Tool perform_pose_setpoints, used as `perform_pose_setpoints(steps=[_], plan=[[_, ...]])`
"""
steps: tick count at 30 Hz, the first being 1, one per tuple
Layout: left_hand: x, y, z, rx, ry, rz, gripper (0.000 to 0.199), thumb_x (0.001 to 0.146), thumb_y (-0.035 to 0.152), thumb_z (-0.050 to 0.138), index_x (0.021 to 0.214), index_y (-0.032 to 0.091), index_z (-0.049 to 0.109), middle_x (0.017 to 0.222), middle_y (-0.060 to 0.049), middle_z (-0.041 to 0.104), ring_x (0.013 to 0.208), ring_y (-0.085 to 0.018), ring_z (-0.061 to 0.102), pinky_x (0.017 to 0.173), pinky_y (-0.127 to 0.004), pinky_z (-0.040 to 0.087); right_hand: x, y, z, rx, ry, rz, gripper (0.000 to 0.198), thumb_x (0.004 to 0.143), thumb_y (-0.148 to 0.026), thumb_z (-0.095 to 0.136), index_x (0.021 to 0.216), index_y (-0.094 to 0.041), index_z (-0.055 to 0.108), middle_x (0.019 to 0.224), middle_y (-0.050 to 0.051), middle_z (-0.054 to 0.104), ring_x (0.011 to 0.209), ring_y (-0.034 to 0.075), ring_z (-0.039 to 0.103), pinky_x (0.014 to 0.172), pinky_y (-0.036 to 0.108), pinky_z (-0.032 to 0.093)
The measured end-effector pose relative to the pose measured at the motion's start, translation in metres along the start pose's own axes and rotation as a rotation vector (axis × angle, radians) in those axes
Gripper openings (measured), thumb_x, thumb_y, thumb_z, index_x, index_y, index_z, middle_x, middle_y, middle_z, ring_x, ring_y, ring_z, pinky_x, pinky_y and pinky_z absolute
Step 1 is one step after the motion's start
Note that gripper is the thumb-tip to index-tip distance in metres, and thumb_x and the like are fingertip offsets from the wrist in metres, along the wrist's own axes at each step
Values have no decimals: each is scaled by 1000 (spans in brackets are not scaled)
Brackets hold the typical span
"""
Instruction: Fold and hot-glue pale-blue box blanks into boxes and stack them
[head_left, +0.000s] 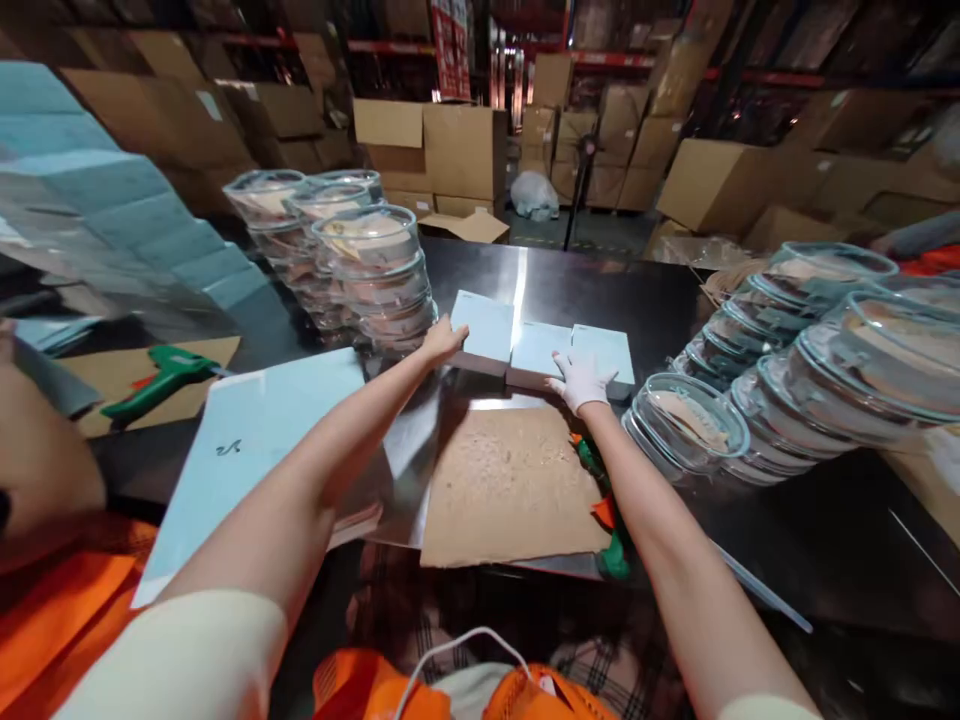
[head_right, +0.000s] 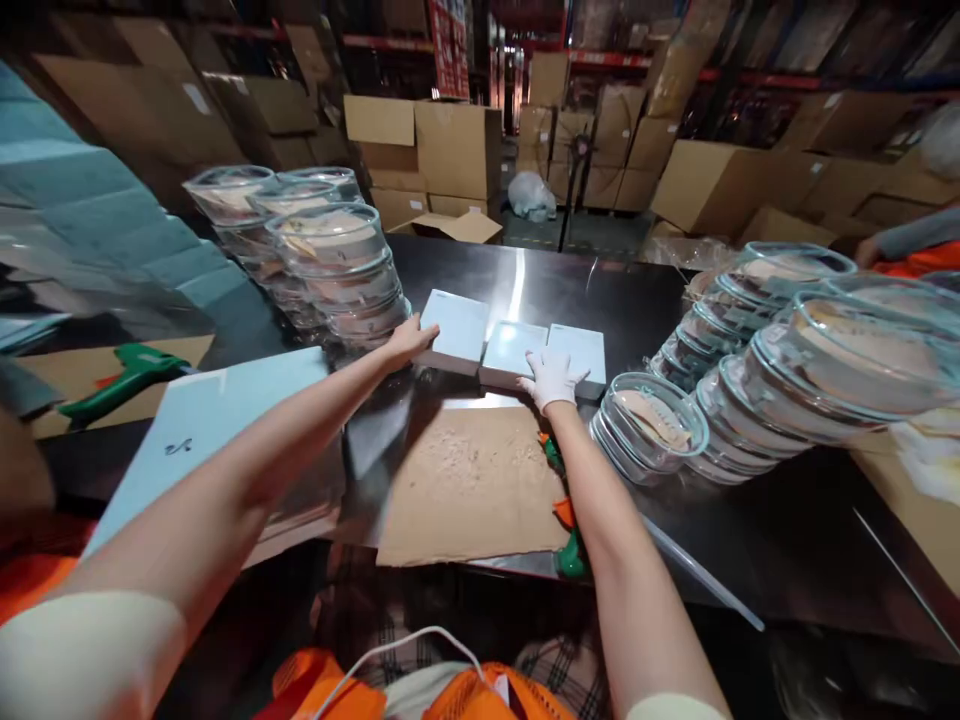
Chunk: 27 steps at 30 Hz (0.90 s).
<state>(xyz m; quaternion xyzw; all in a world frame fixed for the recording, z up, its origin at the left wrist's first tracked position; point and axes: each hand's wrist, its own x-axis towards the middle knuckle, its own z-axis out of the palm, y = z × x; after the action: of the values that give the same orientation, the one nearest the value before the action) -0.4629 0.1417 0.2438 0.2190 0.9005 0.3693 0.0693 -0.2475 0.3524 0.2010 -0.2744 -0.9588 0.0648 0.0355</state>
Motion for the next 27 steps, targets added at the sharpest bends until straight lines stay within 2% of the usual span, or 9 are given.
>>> perform_pose_setpoints(steps=[3,6,8,10,14,16,18,23,27], plan=[[16,-14,20,93,-34,-4,45,104,40,64,140,14,60,135,-16,70,118,-28,70,105,-50,56,-1,3,2,-84,-33,23,66,108,-62,42,169,-40,32,181,9,20,162,49,16,117,89,14],[18,-27,35,176,-50,48,52,107,42,57,149,12,53,139,-19,67,121,-30,69,106,-52,56,0,4,-2,-126,-96,10,64,109,-60,36,171,-43,26,183,6,16,164,48,14,117,89,15],[15,-31,45,229,-37,131,60,110,44,48,158,9,42,150,-25,59,135,-34,62,114,-55,50,1,4,-4,-140,-120,3,64,109,-59,36,171,-45,24,183,4,16,164,48,13,116,90,17],[9,-29,54,287,-50,257,64,112,47,42,165,12,35,162,-26,48,151,-36,48,124,-57,38,2,5,-2,-152,-113,0,65,109,-60,38,171,-45,23,183,3,16,164,48,13,115,91,18],[-5,-20,72,404,-194,497,77,98,62,64,165,31,42,175,-16,37,164,-43,26,131,-67,18,2,4,5,-180,-42,2,71,107,-58,47,172,-42,21,182,13,16,163,48,18,117,86,23],[-11,-17,78,453,-233,542,88,91,66,72,166,31,41,177,-19,30,164,-50,20,127,-76,14,1,4,9,-184,2,-14,76,106,-53,53,173,-40,20,181,19,14,161,47,24,119,79,27],[-18,-15,80,487,-241,562,90,93,64,70,168,29,36,177,-24,28,164,-52,20,124,-80,14,-1,5,11,-182,39,-47,80,105,-49,59,173,-37,20,179,23,15,157,47,32,121,71,30],[-31,-9,74,540,-241,589,79,98,57,67,168,36,37,177,-22,28,164,-52,20,124,-80,16,-6,12,8,-180,90,-130,77,103,-41,61,172,-25,29,167,27,36,144,41,47,120,56,36],[-37,0,68,567,-221,558,75,99,51,66,167,32,40,176,-24,29,164,-51,22,124,-81,12,-12,17,5,-148,125,-176,67,101,-30,59,165,-17,43,154,25,54,139,35,52,119,50,40]])
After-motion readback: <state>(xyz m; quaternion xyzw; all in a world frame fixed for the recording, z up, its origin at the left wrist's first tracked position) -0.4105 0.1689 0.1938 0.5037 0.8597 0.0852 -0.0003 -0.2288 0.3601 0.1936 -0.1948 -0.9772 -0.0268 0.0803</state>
